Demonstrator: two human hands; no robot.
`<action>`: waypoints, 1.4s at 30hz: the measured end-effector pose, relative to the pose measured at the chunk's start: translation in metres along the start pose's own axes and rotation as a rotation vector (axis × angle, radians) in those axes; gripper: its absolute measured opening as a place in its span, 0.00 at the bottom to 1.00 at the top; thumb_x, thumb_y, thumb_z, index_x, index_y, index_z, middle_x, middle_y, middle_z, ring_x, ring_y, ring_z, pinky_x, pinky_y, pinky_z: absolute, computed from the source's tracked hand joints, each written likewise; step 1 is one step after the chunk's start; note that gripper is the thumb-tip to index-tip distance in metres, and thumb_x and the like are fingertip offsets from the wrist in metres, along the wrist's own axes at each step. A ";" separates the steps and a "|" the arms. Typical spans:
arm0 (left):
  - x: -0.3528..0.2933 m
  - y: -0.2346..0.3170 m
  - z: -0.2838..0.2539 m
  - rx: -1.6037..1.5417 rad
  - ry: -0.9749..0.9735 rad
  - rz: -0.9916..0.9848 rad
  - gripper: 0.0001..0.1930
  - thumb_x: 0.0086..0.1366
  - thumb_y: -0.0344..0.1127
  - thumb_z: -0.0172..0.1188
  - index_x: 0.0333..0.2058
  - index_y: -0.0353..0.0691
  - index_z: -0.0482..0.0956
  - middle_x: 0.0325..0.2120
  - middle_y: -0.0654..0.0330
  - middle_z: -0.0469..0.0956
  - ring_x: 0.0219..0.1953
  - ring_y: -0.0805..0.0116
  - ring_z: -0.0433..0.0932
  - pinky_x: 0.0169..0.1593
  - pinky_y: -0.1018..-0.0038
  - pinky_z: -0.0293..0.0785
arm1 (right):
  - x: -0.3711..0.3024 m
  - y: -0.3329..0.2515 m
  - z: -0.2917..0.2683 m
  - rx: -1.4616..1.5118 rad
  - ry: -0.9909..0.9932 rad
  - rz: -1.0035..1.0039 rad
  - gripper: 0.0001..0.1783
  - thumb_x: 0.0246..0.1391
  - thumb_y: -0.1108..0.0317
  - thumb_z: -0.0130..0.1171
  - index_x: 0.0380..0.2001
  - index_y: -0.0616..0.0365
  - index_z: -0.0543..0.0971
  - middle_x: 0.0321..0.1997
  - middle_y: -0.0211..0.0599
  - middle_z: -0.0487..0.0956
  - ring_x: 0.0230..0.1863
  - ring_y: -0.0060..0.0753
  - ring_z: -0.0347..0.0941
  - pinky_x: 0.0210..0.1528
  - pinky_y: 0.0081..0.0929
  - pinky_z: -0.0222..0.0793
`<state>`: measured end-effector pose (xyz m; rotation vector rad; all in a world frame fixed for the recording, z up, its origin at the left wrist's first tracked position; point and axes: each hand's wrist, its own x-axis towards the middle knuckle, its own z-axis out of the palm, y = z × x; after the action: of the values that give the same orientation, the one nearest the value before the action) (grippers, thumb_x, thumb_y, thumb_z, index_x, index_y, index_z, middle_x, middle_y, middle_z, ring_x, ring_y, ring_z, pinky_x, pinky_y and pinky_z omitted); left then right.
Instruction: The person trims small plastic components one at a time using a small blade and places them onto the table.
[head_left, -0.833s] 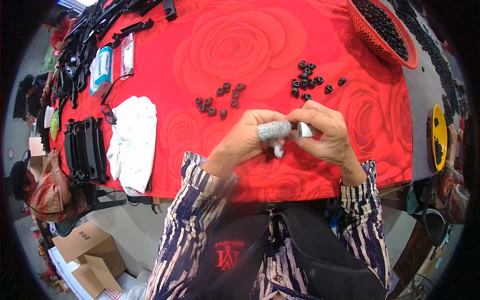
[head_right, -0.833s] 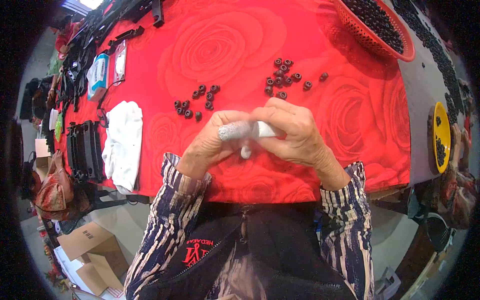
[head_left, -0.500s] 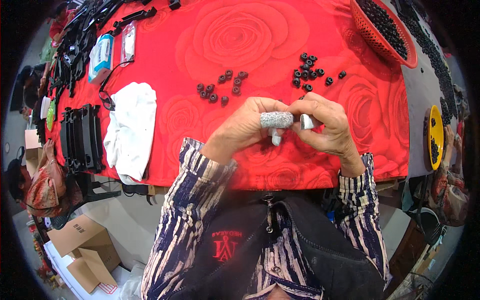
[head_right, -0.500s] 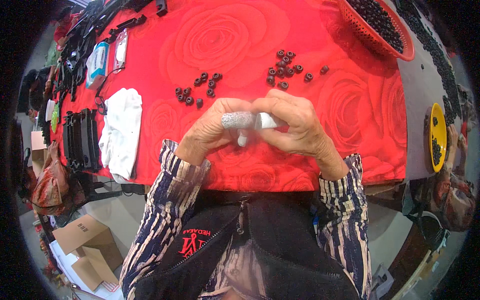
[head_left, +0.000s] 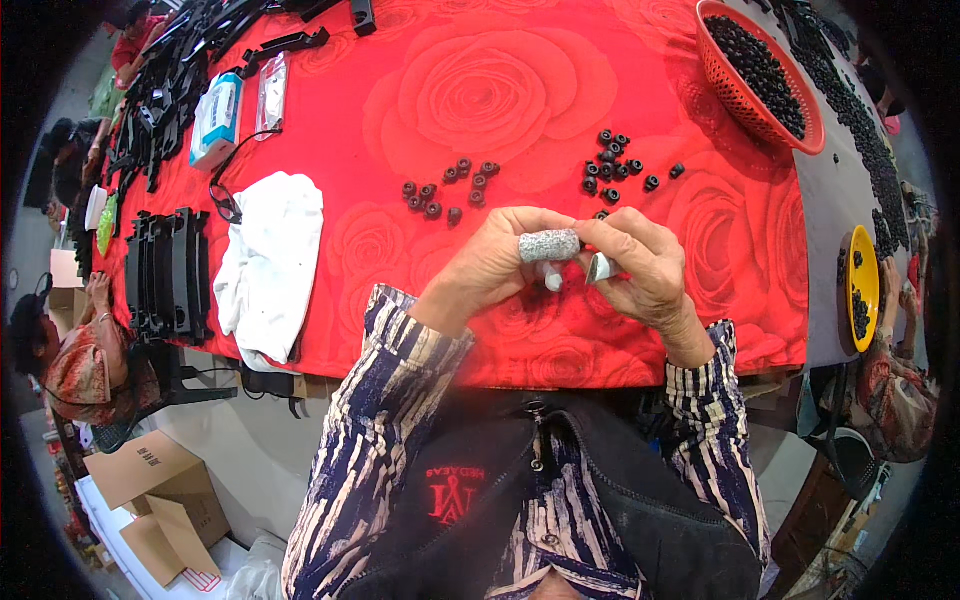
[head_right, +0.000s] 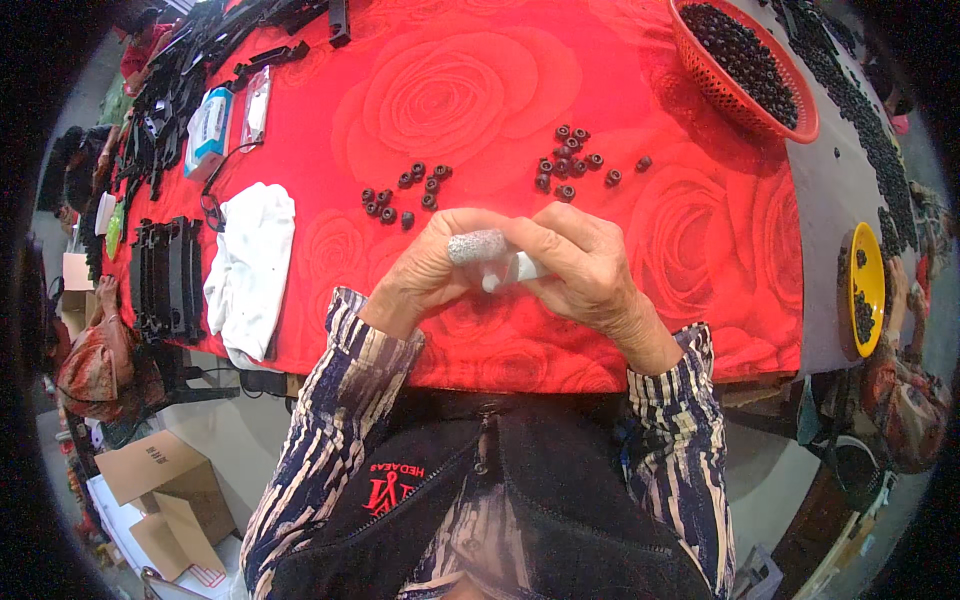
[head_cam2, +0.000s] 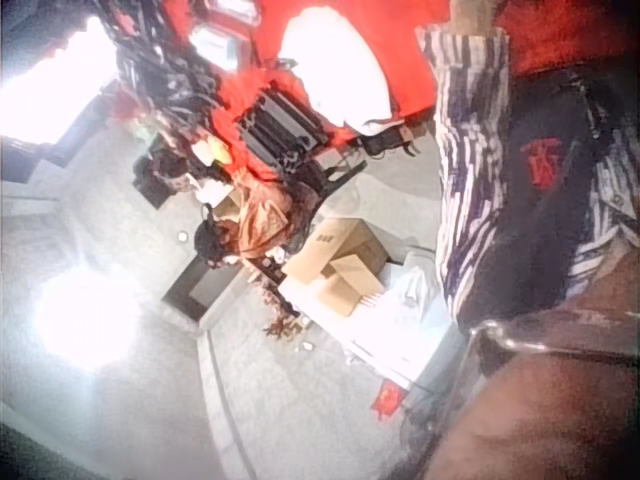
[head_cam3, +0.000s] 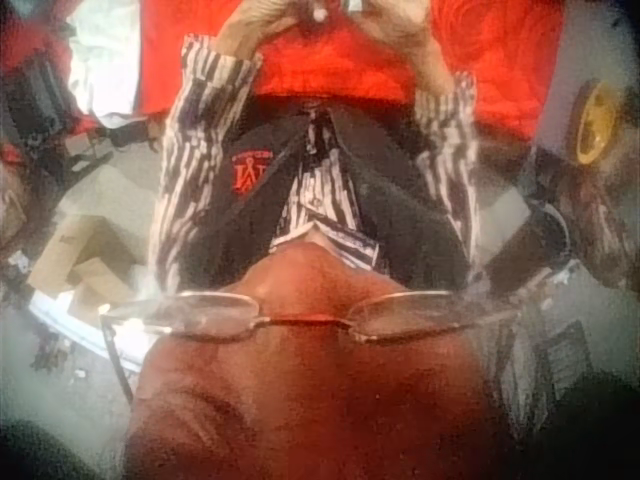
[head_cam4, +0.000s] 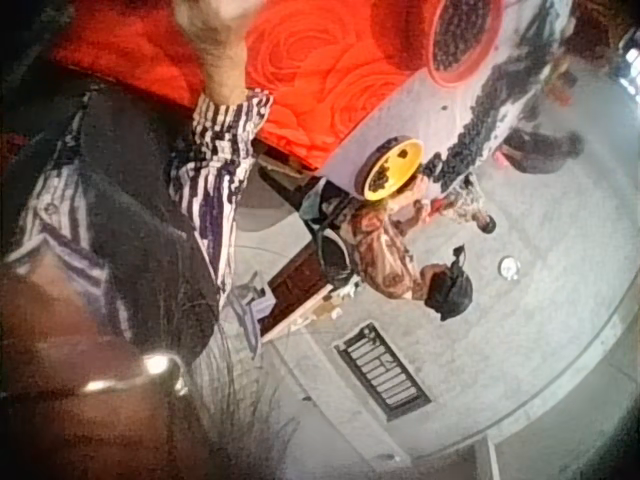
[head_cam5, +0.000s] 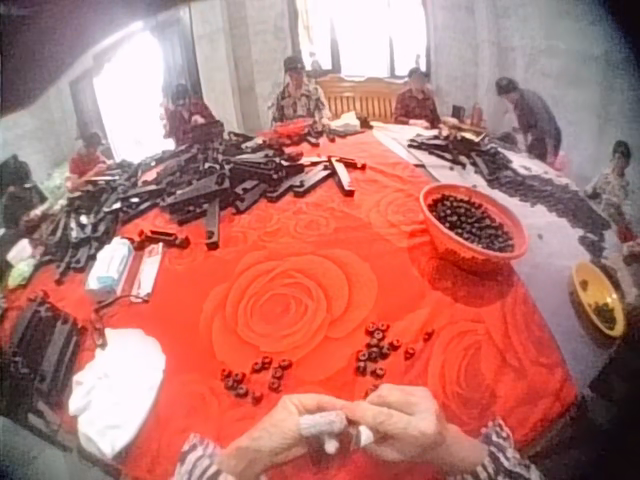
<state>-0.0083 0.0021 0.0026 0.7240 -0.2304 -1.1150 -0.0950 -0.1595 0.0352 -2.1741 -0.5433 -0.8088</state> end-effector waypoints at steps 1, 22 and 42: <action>0.000 0.000 -0.001 -0.001 -0.001 -0.002 0.10 0.58 0.30 0.60 0.39 0.33 0.77 0.27 0.56 0.80 0.23 0.74 0.78 0.23 0.80 0.76 | 0.000 0.001 0.000 0.002 0.006 -0.009 0.28 0.26 0.80 0.64 0.40 0.62 0.77 0.23 0.36 0.70 0.22 0.34 0.70 0.21 0.28 0.66; -0.002 0.005 0.012 0.114 0.052 0.085 0.09 0.57 0.30 0.61 0.36 0.34 0.78 0.27 0.58 0.78 0.26 0.72 0.77 0.26 0.81 0.74 | -0.003 0.004 0.002 -0.012 0.064 0.009 0.28 0.25 0.82 0.60 0.40 0.63 0.76 0.25 0.37 0.72 0.23 0.36 0.72 0.23 0.29 0.68; -0.005 0.005 0.005 0.031 -0.032 0.034 0.11 0.56 0.28 0.62 0.39 0.34 0.77 0.31 0.58 0.79 0.30 0.73 0.79 0.33 0.78 0.76 | -0.009 0.008 0.003 0.035 0.032 0.037 0.28 0.23 0.78 0.62 0.38 0.64 0.76 0.26 0.38 0.73 0.22 0.36 0.70 0.22 0.29 0.66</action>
<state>-0.0095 0.0053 0.0102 0.7282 -0.2869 -1.0934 -0.0958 -0.1632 0.0232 -2.1295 -0.4961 -0.8068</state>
